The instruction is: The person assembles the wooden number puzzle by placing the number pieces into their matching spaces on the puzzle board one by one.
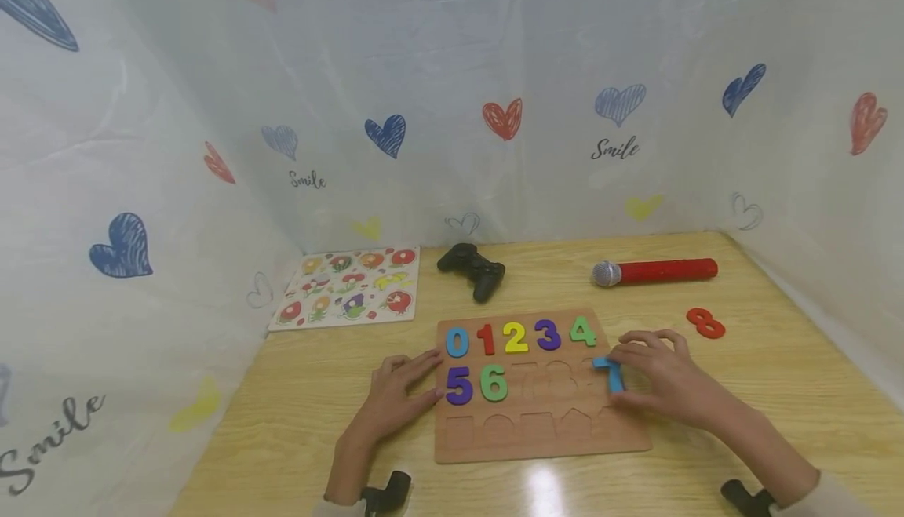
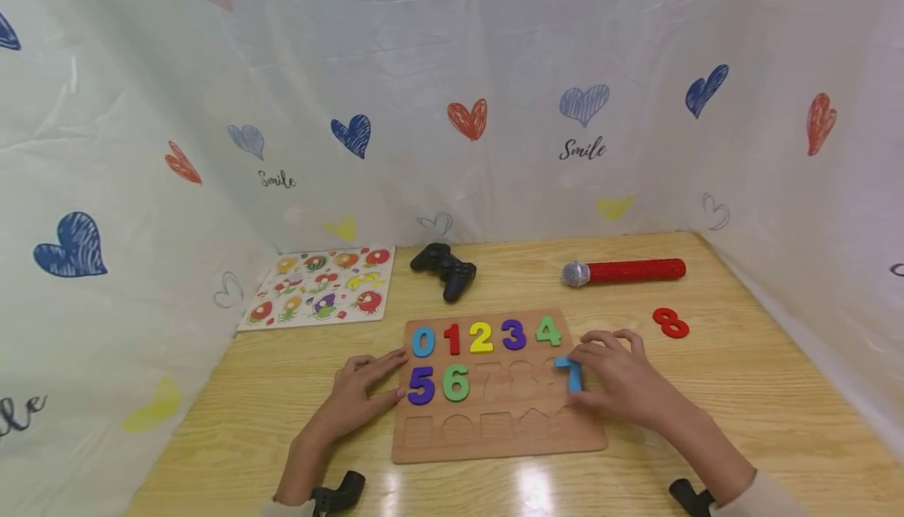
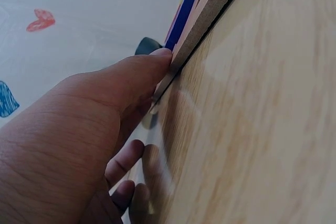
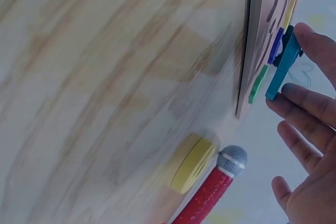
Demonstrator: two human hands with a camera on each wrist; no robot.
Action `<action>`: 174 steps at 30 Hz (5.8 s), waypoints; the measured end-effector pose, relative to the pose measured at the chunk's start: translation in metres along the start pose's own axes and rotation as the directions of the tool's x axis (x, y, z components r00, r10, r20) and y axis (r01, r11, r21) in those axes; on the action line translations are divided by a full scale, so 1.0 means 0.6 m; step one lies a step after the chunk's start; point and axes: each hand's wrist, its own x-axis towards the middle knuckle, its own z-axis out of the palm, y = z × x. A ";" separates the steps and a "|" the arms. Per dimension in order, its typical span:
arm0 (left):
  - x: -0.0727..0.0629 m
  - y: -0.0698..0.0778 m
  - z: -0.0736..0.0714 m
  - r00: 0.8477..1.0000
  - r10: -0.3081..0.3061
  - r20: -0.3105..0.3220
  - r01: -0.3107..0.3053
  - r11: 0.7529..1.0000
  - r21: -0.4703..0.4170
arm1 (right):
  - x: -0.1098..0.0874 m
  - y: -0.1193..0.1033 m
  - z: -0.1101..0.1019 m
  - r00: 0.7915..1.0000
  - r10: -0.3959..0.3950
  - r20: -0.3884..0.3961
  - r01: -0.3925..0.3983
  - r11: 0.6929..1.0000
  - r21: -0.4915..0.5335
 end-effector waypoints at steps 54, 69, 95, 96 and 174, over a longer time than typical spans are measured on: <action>-0.002 0.006 -0.001 1.000 -0.011 0.004 0.011 1.000 -0.010 | 0.085 -0.074 0.065 0.992 -0.067 0.103 0.063 0.997 0.051; -0.003 0.002 0.004 1.000 0.028 -0.013 -0.028 0.999 -0.015 | 0.098 -0.092 0.078 0.994 -0.082 0.074 0.081 0.997 0.017; 0.002 0.009 -0.001 1.000 0.023 -0.001 -0.023 1.000 -0.004 | 0.120 -0.113 0.099 0.991 -0.061 0.115 0.068 0.996 -0.056; 0.002 0.009 -0.001 1.000 0.020 0.002 -0.020 1.000 -0.002 | 0.119 -0.113 0.098 0.991 -0.056 0.120 0.062 0.997 -0.050; -0.003 0.007 -0.004 1.000 -0.024 0.018 0.024 1.000 -0.009 | -0.037 0.187 -0.044 0.967 0.252 0.047 -0.242 0.958 -0.153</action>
